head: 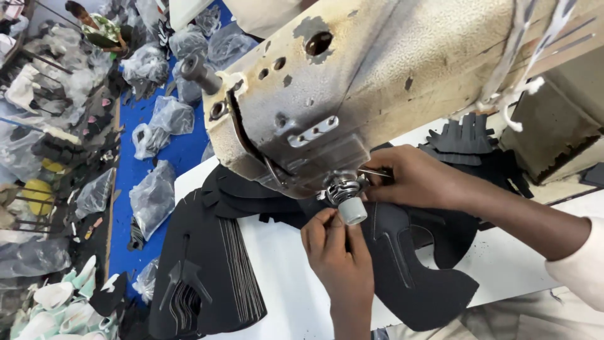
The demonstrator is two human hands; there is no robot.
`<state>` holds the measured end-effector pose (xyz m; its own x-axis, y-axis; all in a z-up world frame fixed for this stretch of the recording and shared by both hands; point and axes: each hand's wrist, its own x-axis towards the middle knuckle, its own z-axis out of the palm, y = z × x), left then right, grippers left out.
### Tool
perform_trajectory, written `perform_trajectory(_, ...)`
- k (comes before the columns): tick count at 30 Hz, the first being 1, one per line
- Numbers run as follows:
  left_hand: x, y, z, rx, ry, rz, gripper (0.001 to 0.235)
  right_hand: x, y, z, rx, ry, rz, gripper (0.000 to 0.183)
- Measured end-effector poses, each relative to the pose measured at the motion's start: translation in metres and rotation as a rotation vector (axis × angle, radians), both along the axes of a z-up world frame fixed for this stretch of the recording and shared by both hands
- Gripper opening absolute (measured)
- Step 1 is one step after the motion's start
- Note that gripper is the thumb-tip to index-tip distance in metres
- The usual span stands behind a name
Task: The person uses a sewing machine to stitch black rubber or foam shoe parts. They repeatedly pick up a small grey insert, place it onto a larger black sole piece, and guide the assembly under the machine's needle to sew them together.
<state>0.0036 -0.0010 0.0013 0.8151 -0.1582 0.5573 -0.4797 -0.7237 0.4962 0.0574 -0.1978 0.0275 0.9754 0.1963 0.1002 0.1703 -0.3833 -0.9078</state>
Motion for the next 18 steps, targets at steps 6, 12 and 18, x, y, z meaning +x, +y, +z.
perform_trajectory(6, 0.005, -0.003, 0.003, -0.048, 0.061, 0.014, 0.023, 0.003, 0.001, 0.010, -0.149, 0.069, -0.060, 0.030)
perform_trajectory(12, 0.000, -0.008, -0.004, 0.014, -0.010, -0.005, 0.014, 0.002, -0.012, 0.007, -0.119, 0.030, -0.008, 0.030)
perform_trajectory(18, 0.003, -0.005, 0.005, -0.035, 0.129, -0.003, 0.017, 0.004, -0.013, 0.019, -0.202, 0.055, 0.035, 0.024)
